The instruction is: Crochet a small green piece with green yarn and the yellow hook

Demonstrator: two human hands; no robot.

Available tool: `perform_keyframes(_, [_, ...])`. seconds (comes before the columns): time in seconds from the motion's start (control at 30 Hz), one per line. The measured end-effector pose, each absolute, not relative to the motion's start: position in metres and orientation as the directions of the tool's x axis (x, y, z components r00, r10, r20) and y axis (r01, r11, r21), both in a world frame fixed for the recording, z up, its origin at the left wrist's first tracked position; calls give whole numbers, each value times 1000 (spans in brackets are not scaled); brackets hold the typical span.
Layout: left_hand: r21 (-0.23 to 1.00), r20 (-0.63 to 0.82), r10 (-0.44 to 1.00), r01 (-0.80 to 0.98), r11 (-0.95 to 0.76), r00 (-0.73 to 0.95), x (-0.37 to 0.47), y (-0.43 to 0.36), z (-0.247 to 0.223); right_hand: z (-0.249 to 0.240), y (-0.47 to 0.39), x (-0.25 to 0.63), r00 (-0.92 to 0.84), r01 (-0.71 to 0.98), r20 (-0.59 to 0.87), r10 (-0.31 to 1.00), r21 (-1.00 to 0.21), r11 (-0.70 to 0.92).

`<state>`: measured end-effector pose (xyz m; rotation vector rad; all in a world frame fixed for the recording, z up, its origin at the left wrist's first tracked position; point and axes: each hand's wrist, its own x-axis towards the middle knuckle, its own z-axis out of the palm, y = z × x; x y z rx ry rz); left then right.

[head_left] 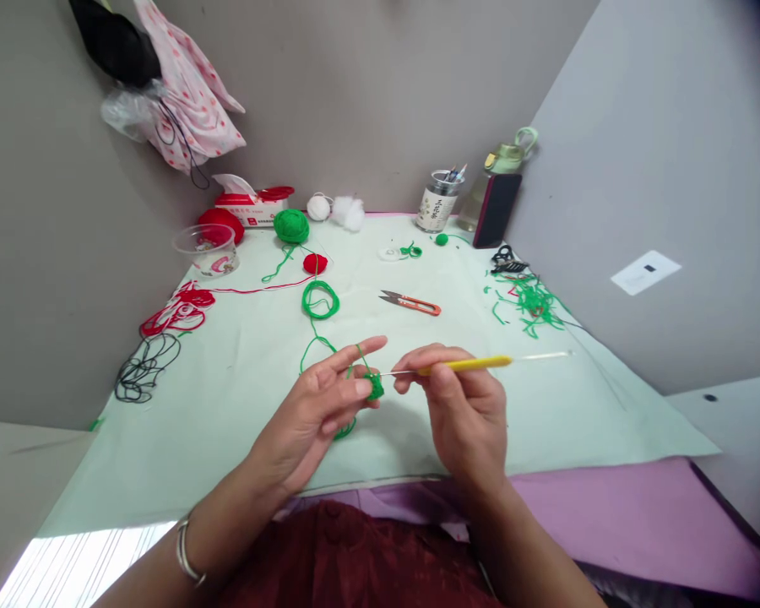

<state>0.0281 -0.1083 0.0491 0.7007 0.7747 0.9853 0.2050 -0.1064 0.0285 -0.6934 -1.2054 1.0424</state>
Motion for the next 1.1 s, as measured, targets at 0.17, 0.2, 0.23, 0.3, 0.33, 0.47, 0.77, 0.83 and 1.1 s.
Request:
perform_keyframes(0.17, [779, -226, 913, -500, 379, 340, 31, -108, 48, 29, -99, 207, -33, -474, 285, 958, -849, 236])
perform_keyframes(0.2, [803, -214, 930, -488, 342, 300, 33, -108, 47, 28, -99, 205, -44, -469, 286, 957, -852, 233])
perform_keyframes(0.23, [830, -194, 945, -471, 301, 262, 34, -110, 47, 27, -100, 203, -44, -439, 302, 952, -862, 253])
perform_keyframes(0.3, [870, -145, 966, -439, 227, 212, 37, -112, 44, 25, -103, 199, -2, -323, 368, 930, -880, 347])
perform_keyframes(0.33, [882, -130, 971, -425, 205, 200, 38, -113, 43, 25, -105, 197, 25, -254, 408, 912, -880, 401])
perform_keyframes(0.47, [899, -150, 983, -400, 179, 102, 41, -114, 39, 22, -111, 192, 52, 28, 579, 814, -815, 578])
perform_keyframes(0.77, [723, -290, 938, -599, 344, 189, 40, -108, 45, 25, -108, 197, 115, 78, 622, 775, -783, 617])
perform_keyframes(0.83, [767, -236, 967, -593, 245, 94, 42, -108, 46, 25, -107, 196, 76, 53, 602, 795, -799, 599])
perform_keyframes(1.1, [715, -278, 934, -601, 358, 226, 39, -106, 45, 23, -107, 199, 140, 38, 587, 798, -808, 588])
